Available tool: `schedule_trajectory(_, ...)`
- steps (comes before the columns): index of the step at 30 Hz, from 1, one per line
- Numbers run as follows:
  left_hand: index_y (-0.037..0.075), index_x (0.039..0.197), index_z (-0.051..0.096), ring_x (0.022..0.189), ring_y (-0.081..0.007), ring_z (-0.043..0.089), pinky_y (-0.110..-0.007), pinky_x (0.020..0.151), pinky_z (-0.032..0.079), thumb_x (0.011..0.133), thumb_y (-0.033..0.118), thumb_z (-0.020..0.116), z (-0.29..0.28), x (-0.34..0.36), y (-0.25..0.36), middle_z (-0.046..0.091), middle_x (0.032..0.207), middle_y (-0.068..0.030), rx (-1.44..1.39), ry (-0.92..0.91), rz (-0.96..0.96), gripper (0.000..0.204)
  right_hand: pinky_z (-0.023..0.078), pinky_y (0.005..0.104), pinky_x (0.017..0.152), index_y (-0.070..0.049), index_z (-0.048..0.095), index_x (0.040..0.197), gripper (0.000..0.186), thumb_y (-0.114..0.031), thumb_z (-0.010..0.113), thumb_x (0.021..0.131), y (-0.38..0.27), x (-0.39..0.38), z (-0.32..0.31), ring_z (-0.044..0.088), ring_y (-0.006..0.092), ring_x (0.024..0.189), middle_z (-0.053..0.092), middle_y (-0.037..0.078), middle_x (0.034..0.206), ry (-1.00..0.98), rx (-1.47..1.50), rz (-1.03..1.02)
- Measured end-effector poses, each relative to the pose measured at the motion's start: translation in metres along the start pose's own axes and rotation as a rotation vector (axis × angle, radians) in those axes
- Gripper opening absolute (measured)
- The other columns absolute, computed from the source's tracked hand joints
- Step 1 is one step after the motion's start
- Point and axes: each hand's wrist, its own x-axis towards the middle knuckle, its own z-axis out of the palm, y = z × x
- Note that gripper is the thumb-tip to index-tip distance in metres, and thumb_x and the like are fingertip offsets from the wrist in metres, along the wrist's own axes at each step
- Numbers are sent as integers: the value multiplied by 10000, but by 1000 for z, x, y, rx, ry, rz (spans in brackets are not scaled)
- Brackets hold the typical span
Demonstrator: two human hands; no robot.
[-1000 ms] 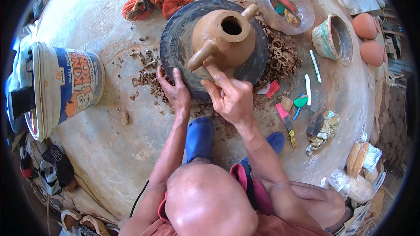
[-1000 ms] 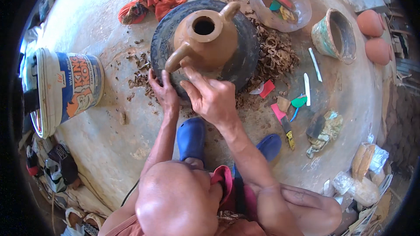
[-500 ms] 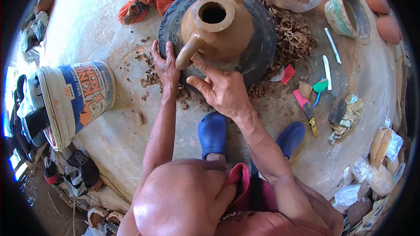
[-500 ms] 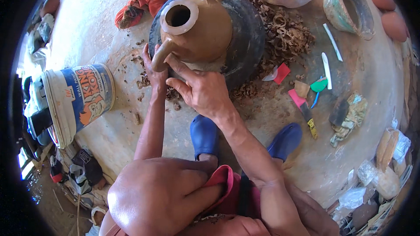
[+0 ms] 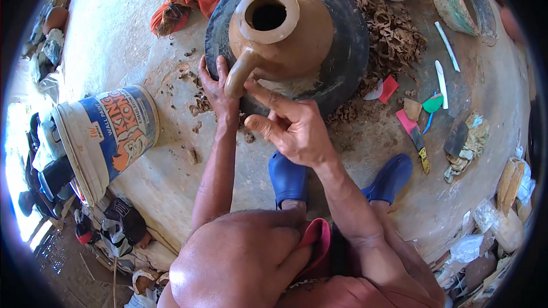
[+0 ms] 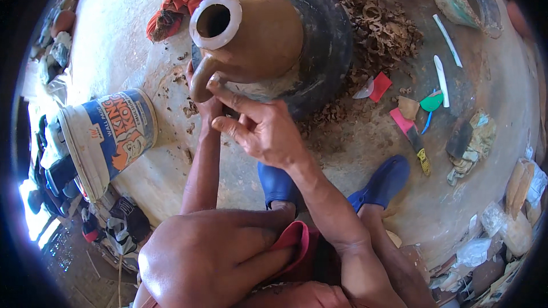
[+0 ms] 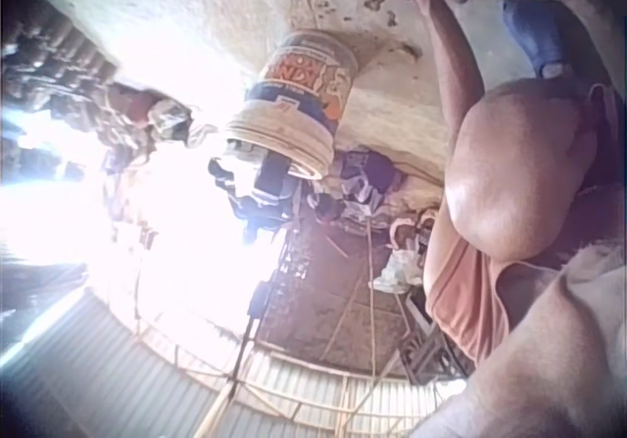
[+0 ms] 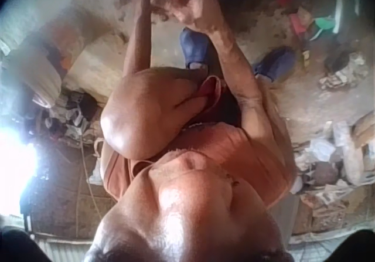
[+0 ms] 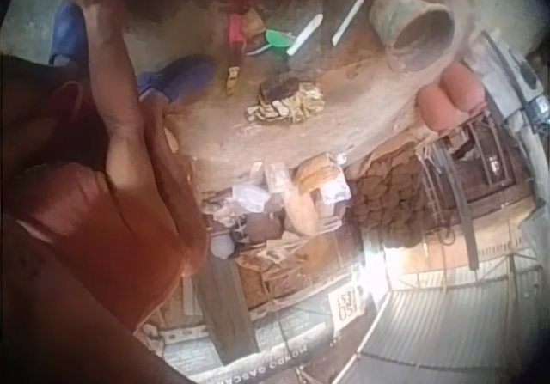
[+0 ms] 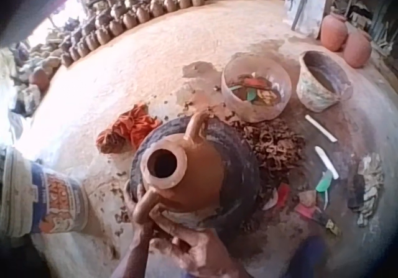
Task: The person smooths the surface of a clay pot by hand and using a tool, then carries it across a room filled with other pots.
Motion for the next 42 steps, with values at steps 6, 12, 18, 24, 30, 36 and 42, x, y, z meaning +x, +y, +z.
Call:
schedule_trajectory(6,-29,1491,470,1035,-214,670,-350,934,549,1075,377,683,8,-5,41,702,1212,-164,-193,-55,-203,620,421,290,507,-109,685,1451,548,-148,849,930,9,10,4,469,56,527,526,46,583,87,-223,-109)
schedule_trajectory(12,-26,1501,469,1063,-215,661,-353,953,545,1074,386,685,1,-1,23,690,1231,-166,67,8,33,632,430,276,534,-90,667,1468,564,-161,849,939,9,6,-4,485,48,547,545,24,586,69,-201,-129)
schedule_trajectory(18,-21,1502,469,1061,-217,652,-356,962,539,1069,383,694,3,-5,47,684,1230,-159,-237,-49,-319,634,416,239,539,10,684,1407,497,-145,832,958,-12,-3,15,492,29,573,578,-17,606,105,193,53)
schedule_trajectory(24,-22,1503,466,1117,-221,640,-360,998,519,1072,381,690,4,-7,42,667,1277,-166,-182,-1,-216,631,446,248,540,15,746,1301,457,-175,885,908,-2,10,15,545,49,546,643,40,640,204,-131,-150)
schedule_trajectory(30,-23,1489,471,1055,-206,661,-352,943,543,1073,375,690,3,-9,44,686,1240,-159,-210,-23,-266,616,563,333,576,-54,778,1276,447,-192,898,867,14,6,4,713,169,628,788,120,890,257,-373,-359)
schedule_trajectory(36,-12,1479,475,1003,-189,669,-340,883,557,1074,384,688,7,-8,44,702,1194,-157,-226,-20,-257,605,603,381,600,-167,775,1313,464,-279,871,873,30,19,-4,748,229,675,767,86,870,273,-450,-463)
schedule_trajectory(42,-15,1502,462,1061,-235,661,-370,952,539,1068,452,677,-3,-6,22,687,1240,-176,12,-17,-34,673,561,312,586,-122,712,1415,571,-170,883,873,30,8,-8,605,143,593,787,144,1219,148,-372,-356)
